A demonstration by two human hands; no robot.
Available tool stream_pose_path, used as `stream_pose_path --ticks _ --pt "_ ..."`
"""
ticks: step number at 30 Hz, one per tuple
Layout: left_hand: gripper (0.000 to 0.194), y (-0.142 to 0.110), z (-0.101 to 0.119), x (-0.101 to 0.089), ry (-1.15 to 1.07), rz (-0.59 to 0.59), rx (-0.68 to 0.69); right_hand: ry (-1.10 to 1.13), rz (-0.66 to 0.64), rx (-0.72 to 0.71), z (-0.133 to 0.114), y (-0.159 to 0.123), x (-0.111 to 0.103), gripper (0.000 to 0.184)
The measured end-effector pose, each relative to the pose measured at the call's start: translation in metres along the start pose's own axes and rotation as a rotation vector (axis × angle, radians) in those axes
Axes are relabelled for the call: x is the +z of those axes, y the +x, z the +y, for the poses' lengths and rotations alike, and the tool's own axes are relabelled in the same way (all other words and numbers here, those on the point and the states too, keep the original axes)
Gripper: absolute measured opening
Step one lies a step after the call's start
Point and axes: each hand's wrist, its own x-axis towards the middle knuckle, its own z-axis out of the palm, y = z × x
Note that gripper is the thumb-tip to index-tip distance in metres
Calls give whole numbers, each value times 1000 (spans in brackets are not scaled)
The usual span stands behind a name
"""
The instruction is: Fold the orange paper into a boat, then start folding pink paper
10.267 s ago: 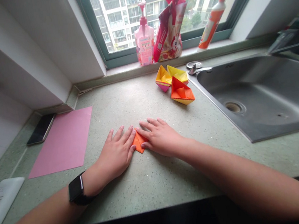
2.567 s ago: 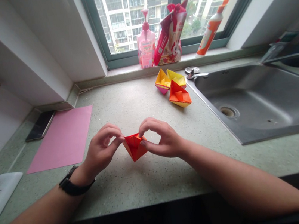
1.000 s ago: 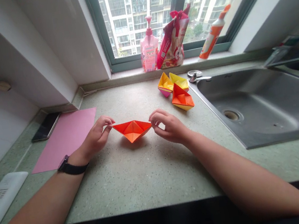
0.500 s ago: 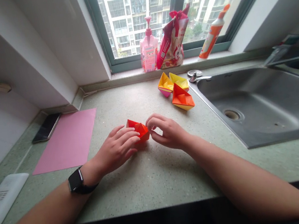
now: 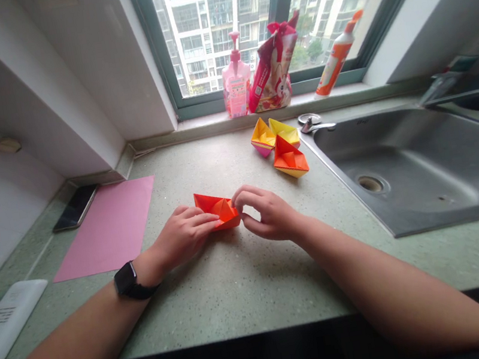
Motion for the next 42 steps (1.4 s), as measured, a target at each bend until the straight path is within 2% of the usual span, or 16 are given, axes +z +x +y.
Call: stream_pose_path --ticks 5,10,17,32,37,42 --pt "23 1 8 0 4 -39 19 -113 -62 98 -1 -1 0 9" --pt "23 3 19 -1 38 -55 32 -181 -65 260 -3 -4 11 28" --pt "29 3 31 -5 108 -80 32 -110 -49 410 3 -8 21 21" --pt "26 2 38 -6 73 -93 -38 23 -109 389 1 -5 16 16" --pt "27 3 39 -6 110 -96 -43 42 -135 410 2 -5 12 23" --pt "18 5 46 -1 176 -63 -96 93 -182 435 8 -6 10 35"
